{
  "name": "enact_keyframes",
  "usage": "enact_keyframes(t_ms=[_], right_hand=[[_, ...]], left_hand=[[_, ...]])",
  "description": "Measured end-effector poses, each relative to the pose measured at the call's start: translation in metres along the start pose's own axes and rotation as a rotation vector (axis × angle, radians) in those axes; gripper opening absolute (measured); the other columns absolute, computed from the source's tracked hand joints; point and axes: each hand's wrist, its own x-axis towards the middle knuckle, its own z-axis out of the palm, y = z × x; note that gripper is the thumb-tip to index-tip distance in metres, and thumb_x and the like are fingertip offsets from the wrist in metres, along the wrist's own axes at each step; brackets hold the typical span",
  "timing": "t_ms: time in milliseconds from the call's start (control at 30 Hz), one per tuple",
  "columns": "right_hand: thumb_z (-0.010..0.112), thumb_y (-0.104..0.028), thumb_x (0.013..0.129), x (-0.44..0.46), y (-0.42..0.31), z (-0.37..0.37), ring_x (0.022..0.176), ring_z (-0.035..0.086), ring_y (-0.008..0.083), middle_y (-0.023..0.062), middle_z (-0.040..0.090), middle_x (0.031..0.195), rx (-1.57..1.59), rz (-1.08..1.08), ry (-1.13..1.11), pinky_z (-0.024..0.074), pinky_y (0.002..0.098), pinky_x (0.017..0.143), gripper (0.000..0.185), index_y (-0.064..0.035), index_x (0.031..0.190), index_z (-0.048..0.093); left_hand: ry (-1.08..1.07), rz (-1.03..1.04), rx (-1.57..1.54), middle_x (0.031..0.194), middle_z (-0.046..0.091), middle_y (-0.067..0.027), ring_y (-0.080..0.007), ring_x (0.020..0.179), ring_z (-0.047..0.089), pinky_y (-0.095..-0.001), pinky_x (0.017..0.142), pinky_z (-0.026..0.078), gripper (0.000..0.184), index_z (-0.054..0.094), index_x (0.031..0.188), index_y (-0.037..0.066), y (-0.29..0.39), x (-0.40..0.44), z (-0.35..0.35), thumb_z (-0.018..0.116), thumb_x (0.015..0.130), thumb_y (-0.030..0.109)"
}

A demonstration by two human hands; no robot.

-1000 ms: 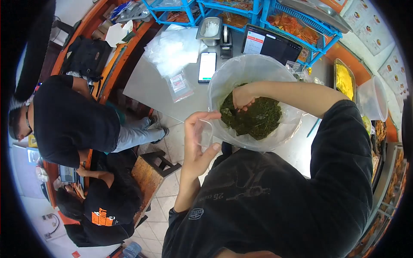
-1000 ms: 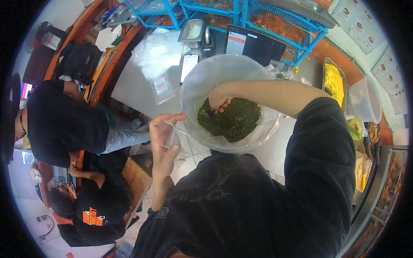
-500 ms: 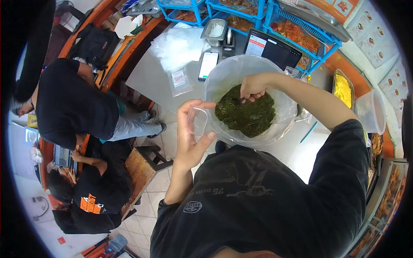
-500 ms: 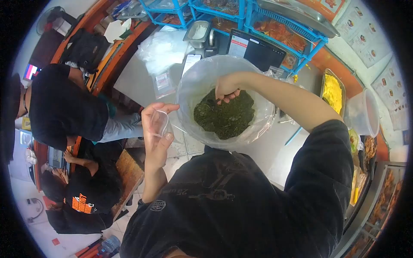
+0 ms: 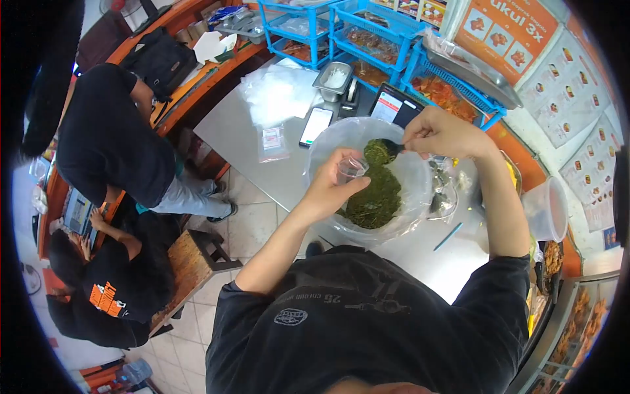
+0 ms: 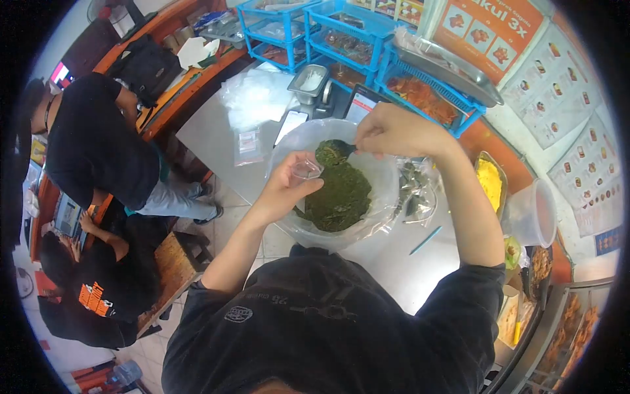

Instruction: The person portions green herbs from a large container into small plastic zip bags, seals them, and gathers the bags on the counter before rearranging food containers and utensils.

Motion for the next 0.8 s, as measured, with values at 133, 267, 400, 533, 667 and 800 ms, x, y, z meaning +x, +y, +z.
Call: enact_keyframes(t_ms=[133,267,400,533,667,800], right_hand=[[0.063,-0.009,0.078,-0.003,-0.001,0.017,0.060,0.060,0.0114,0.0083,0.064,0.065,-0.167,0.012,0.118,0.0464,0.0268,0.057,0.015,0.0036,0.084,0.068],[0.065,-0.007,0.074,-0.010,0.002,0.050,0.063,0.062,0.0295,0.0164,0.064,0.070,-0.427,-0.119,0.387,0.0487,0.0378,0.061,0.011,0.0011,0.082,0.067],[0.063,-0.005,0.075,-0.020,-0.007,0.089,0.069,0.060,0.0359,0.0162,0.062,0.073,-0.605,-0.143,0.627,0.0477,0.0430,0.064,0.008,0.0007,0.080,0.066],[0.060,-0.005,0.077,-0.024,-0.003,0.097,0.076,0.060,0.0361,0.0170,0.060,0.076,-0.497,-0.191,0.674,0.0483,0.0442,0.067,0.008,0.0014,0.075,0.062],[0.061,-0.005,0.076,-0.039,0.001,0.084,0.079,0.060,0.0352,0.0163,0.060,0.077,-0.425,-0.072,0.712,0.0483,0.0434,0.069,0.007,0.0006,0.079,0.064],[0.064,-0.005,0.076,-0.037,0.015,0.099,0.081,0.060,0.0334,0.0153,0.061,0.081,-0.391,-0.076,0.684,0.0480,0.0415,0.071,0.011,-0.0008,0.085,0.067]], left_hand=[[-0.081,-0.101,-0.232,0.108,0.055,-0.0075,-0.0134,0.100,0.054,-0.0262,0.086,0.044,0.053,0.042,0.125,-0.001,-0.008,0.009,0.013,0.070,0.080,0.006],[-0.084,-0.130,-0.388,0.110,0.056,-0.0079,-0.0141,0.103,0.054,-0.0267,0.088,0.044,0.052,0.042,0.125,-0.002,0.003,0.011,0.018,0.068,0.080,0.003],[-0.023,-0.097,-0.321,0.111,0.055,-0.0080,-0.0145,0.104,0.053,-0.0266,0.089,0.043,0.051,0.042,0.124,-0.001,-0.005,0.013,0.021,0.066,0.080,0.000],[0.003,-0.027,-0.112,0.111,0.055,-0.0070,-0.0138,0.100,0.054,-0.0274,0.087,0.044,0.053,0.041,0.127,0.004,-0.011,0.013,0.020,0.065,0.080,-0.001],[0.128,0.088,0.129,0.115,0.050,-0.0111,-0.0170,0.105,0.049,-0.0310,0.089,0.042,0.056,0.036,0.127,0.004,0.001,0.003,0.019,0.066,0.079,0.001],[0.202,0.164,0.310,0.119,0.044,-0.0163,-0.0248,0.112,0.046,-0.0362,0.094,0.038,0.060,0.030,0.128,0.000,0.004,-0.003,0.022,0.066,0.080,0.004]])
